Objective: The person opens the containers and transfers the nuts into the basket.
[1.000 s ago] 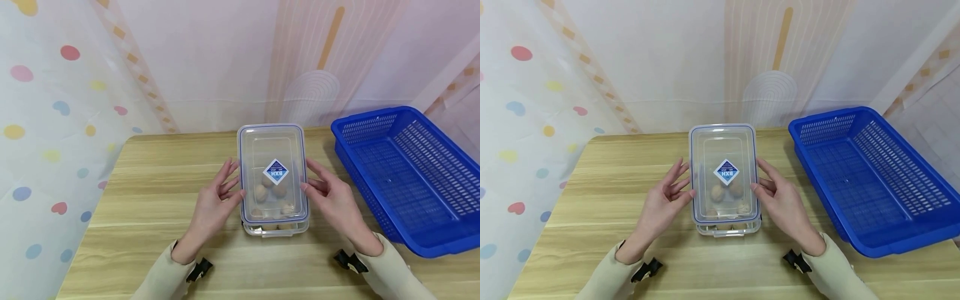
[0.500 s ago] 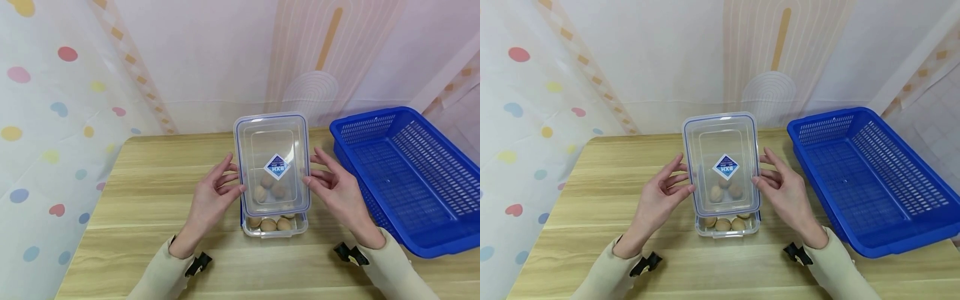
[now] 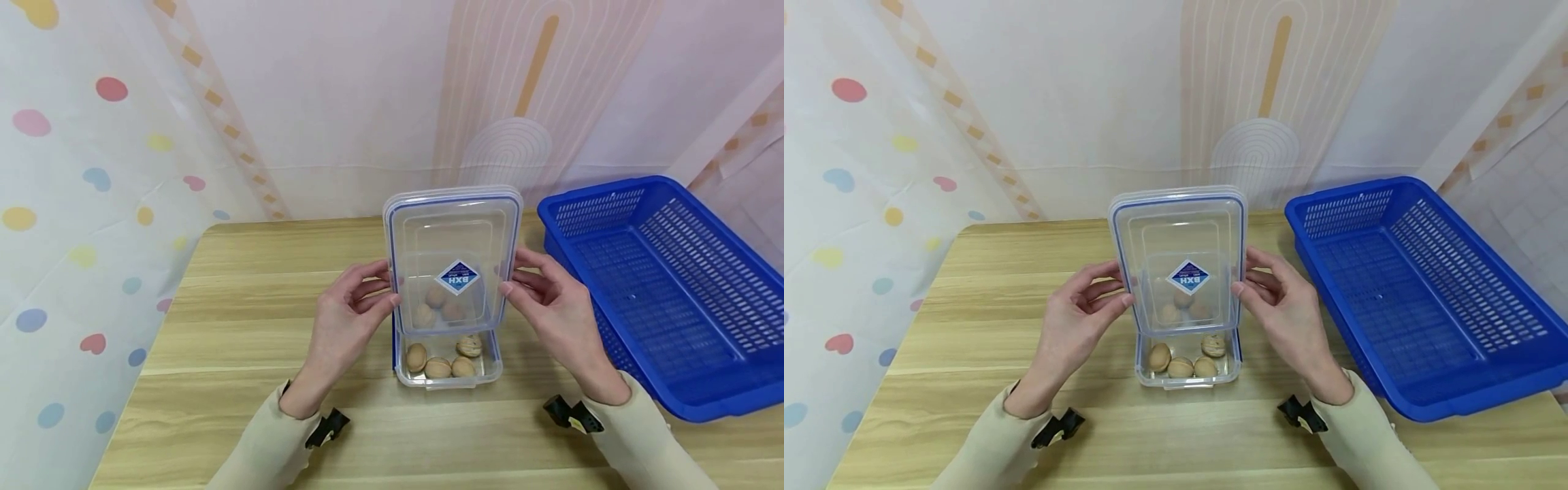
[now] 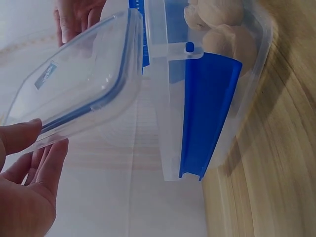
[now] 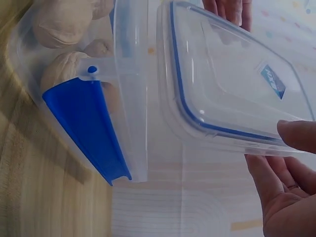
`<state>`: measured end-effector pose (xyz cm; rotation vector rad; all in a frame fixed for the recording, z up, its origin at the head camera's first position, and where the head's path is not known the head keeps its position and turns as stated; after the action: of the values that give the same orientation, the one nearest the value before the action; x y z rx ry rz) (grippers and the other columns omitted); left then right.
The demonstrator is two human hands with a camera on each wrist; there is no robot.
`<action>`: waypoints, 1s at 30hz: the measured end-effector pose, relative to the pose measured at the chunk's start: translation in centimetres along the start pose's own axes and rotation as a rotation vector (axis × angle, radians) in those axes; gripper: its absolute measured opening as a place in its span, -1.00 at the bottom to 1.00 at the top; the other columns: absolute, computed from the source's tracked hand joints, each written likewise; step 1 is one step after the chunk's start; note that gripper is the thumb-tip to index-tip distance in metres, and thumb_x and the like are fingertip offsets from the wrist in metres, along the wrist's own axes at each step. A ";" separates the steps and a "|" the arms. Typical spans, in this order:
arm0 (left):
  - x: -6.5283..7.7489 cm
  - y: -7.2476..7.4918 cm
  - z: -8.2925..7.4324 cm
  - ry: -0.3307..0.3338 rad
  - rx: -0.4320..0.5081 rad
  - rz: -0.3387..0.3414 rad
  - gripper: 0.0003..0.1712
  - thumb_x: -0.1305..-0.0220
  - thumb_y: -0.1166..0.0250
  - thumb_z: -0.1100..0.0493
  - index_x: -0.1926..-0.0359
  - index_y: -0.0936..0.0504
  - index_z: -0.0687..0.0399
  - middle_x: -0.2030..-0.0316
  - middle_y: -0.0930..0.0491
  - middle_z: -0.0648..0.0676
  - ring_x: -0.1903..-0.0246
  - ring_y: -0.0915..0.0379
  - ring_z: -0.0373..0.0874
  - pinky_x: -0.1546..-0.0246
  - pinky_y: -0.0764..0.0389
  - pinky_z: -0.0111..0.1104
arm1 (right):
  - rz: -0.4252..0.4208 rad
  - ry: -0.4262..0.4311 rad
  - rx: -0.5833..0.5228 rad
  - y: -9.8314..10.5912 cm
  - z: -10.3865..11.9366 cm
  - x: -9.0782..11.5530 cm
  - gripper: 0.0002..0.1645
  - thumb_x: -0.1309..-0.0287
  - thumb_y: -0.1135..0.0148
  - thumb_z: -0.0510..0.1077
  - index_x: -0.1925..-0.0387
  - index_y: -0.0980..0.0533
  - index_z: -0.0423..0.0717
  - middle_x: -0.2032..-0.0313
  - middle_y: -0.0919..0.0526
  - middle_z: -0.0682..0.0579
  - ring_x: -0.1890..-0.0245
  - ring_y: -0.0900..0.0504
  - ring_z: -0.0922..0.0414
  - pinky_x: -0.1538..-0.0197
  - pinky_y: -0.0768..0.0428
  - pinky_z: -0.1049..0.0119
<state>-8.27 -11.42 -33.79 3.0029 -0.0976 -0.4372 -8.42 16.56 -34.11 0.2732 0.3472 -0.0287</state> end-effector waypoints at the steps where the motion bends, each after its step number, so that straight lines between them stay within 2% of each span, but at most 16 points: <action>1: 0.0 0.0 0.0 -0.005 0.006 -0.006 -0.48 -0.17 -0.40 0.59 -0.18 -0.61 0.42 0.00 -0.63 0.28 -0.03 -0.69 0.12 0.00 -0.71 -0.28 | -0.006 -0.001 -0.005 0.0 0.1 0.0 -0.45 -0.22 -0.36 -0.49 -0.26 -0.53 -0.33 -0.07 -0.69 -0.15 0.02 -0.72 0.35 0.05 -0.70 0.45; 9: 0.0 -0.1 -0.2 -0.087 0.030 -0.044 -0.59 -0.15 -0.40 0.62 -0.06 -0.63 0.50 0.04 -0.66 0.31 0.04 -0.72 -0.01 0.01 -0.73 -0.22 | -0.058 0.039 0.029 0.0 0.6 0.2 -0.55 -0.20 -0.41 -0.46 -0.13 -0.58 -0.32 0.06 -0.72 0.19 0.07 -0.73 0.33 0.07 -0.69 0.49; 12: 0.0 -0.1 -0.3 -0.126 0.021 -0.058 -0.63 -0.14 -0.40 0.62 0.00 -0.64 0.51 0.07 -0.66 0.29 0.08 -0.72 -0.09 0.00 -0.72 -0.22 | -0.062 0.084 -0.046 0.0 0.6 0.2 -0.59 -0.15 -0.38 -0.55 -0.05 -0.59 -0.41 0.07 -0.71 0.14 0.05 -0.74 0.27 0.03 -0.70 0.43; 15: 0.1 -0.1 -0.3 -0.178 0.006 -0.068 -0.68 -0.14 -0.41 0.62 0.06 -0.67 0.49 0.09 -0.67 0.25 0.07 -0.71 -0.09 -0.04 -0.70 -0.23 | -0.061 0.154 -0.075 0.0 0.5 0.1 -0.65 -0.11 -0.35 -0.61 0.04 -0.60 -0.45 0.08 -0.63 0.01 0.05 -0.72 0.21 -0.01 -0.70 0.40; 17: 0.1 -0.1 -0.3 -0.218 -0.005 -0.066 -0.70 -0.12 -0.42 0.62 0.09 -0.68 0.47 0.09 -0.67 0.23 0.03 -0.69 -0.05 -0.09 -0.68 -0.23 | -0.069 0.190 -0.045 0.1 0.5 0.2 -0.64 -0.10 -0.35 -0.62 0.04 -0.61 -0.43 0.09 -0.62 -0.03 0.09 -0.71 0.21 0.01 -0.70 0.43; 21: 0.1 0.0 -0.1 -0.276 -0.022 -0.057 -0.71 -0.08 -0.43 0.63 0.13 -0.70 0.45 0.08 -0.59 0.16 -0.05 -0.57 -0.02 -0.17 -0.64 -0.27 | -0.077 0.181 0.056 0.3 0.5 0.5 -0.55 -0.14 -0.37 -0.57 -0.08 -0.61 -0.31 0.14 -0.73 0.14 0.26 -0.73 0.29 0.23 -0.68 0.54; 26: 0.2 0.2 0.0 -0.255 -0.038 -0.049 -0.73 -0.11 -0.42 0.62 0.14 -0.69 0.42 0.18 -0.60 0.11 0.12 -0.57 -0.19 0.00 -0.68 -0.40 | -0.054 0.114 0.041 0.4 0.5 0.7 -0.53 -0.21 -0.32 -0.55 -0.14 -0.59 -0.27 0.16 -0.73 0.25 0.40 -0.67 0.30 0.49 -0.53 0.54; 30: 0.3 0.2 0.0 -0.193 0.005 -0.025 -0.76 -0.22 -0.35 0.60 0.10 -0.66 0.42 0.17 -0.69 0.24 0.17 -0.72 -0.19 0.11 -0.74 -0.35 | -0.027 0.086 0.024 0.5 0.4 0.8 -0.52 -0.22 -0.31 -0.53 -0.16 -0.58 -0.24 0.21 -0.76 0.26 0.43 -0.67 0.29 0.51 -0.51 0.49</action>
<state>-7.94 -11.69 -33.83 2.9622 -0.0770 -0.7292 -7.52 16.95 -33.89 0.2940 0.4362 -0.0481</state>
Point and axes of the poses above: each hand's wrist, its own x-axis away from the middle knuckle, its own y-axis out of the back of the hand, z = x × y, the point moved 1 cm from there along -x, towards the middle knuckle
